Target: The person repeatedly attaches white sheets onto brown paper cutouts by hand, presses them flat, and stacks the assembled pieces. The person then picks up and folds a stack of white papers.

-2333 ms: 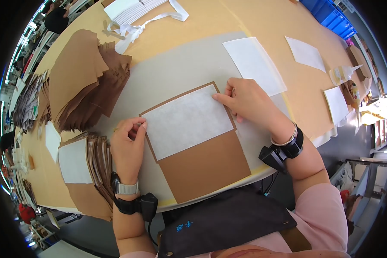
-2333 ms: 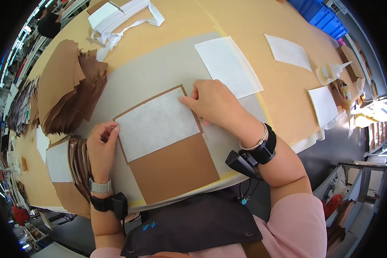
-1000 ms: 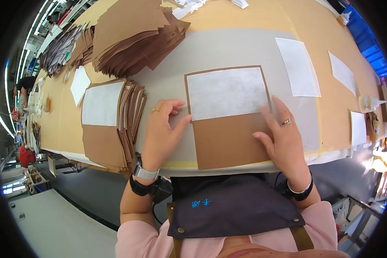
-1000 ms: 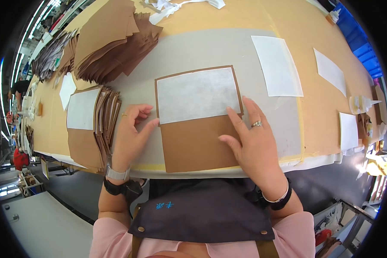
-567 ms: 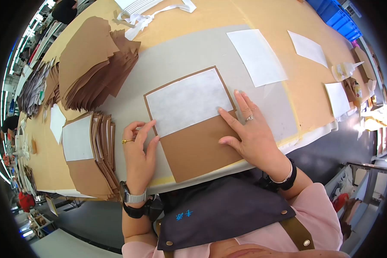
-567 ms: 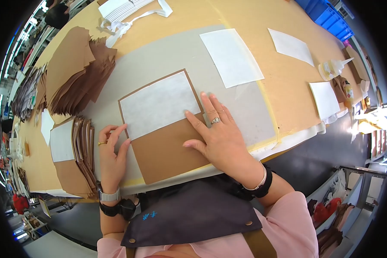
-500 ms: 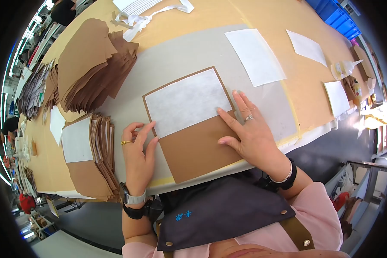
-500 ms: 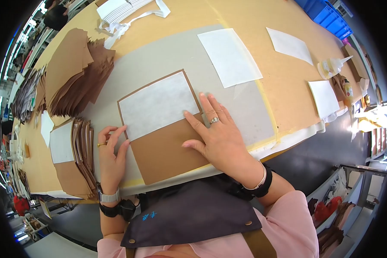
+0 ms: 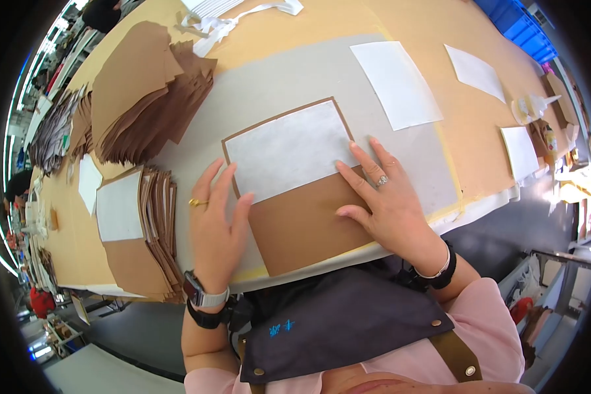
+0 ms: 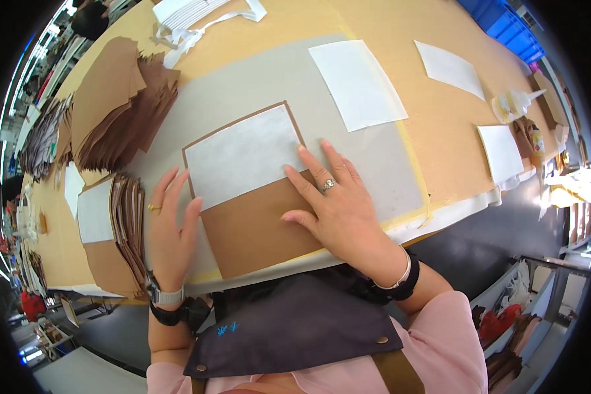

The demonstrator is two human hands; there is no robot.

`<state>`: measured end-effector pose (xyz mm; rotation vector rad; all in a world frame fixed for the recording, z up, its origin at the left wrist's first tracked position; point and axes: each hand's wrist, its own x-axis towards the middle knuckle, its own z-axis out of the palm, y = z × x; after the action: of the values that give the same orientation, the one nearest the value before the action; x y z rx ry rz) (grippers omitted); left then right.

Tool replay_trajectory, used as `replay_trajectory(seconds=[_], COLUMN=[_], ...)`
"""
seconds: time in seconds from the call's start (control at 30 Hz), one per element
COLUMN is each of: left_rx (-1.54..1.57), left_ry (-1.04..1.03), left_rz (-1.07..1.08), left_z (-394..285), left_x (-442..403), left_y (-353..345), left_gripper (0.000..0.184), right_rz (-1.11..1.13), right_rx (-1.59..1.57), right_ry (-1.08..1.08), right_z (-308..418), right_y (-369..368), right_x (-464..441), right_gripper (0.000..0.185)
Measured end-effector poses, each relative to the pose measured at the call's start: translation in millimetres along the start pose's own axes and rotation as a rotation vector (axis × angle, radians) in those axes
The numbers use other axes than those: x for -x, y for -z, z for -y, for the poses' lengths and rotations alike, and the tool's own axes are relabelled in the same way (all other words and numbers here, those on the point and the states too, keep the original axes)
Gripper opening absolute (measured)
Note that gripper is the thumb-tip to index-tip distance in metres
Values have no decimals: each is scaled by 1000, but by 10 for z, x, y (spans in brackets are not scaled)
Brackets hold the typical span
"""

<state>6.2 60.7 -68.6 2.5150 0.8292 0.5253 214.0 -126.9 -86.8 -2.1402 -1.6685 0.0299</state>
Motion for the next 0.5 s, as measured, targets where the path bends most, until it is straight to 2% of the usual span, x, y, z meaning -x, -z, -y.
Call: replay_trajectory(seconds=[0.03, 0.07, 0.13, 0.23, 0.5], left_rx=[-68, -77, -215, -271, -262], left_ry=[-137, -113, -219, -225, -251], left_rz=[7, -7, 223, 250, 225], left_z=[-25, -26, 16, 44, 71], left_x=[-57, -95, -130, -120, -120], left_y=[-31, -93, -242, -271, -291], left_gripper=[54, 54, 67, 76, 76], right_rz=[2, 10, 28, 72, 87], right_rx=[11, 4, 32, 20, 8], right_ry=[6, 34, -6, 16, 119], right_z=[3, 11, 30, -1, -52], right_y=[7, 18, 41, 75, 343], right_x=[-15, -28, -28, -37, -505], right_gripper=[61, 61, 60, 62, 59])
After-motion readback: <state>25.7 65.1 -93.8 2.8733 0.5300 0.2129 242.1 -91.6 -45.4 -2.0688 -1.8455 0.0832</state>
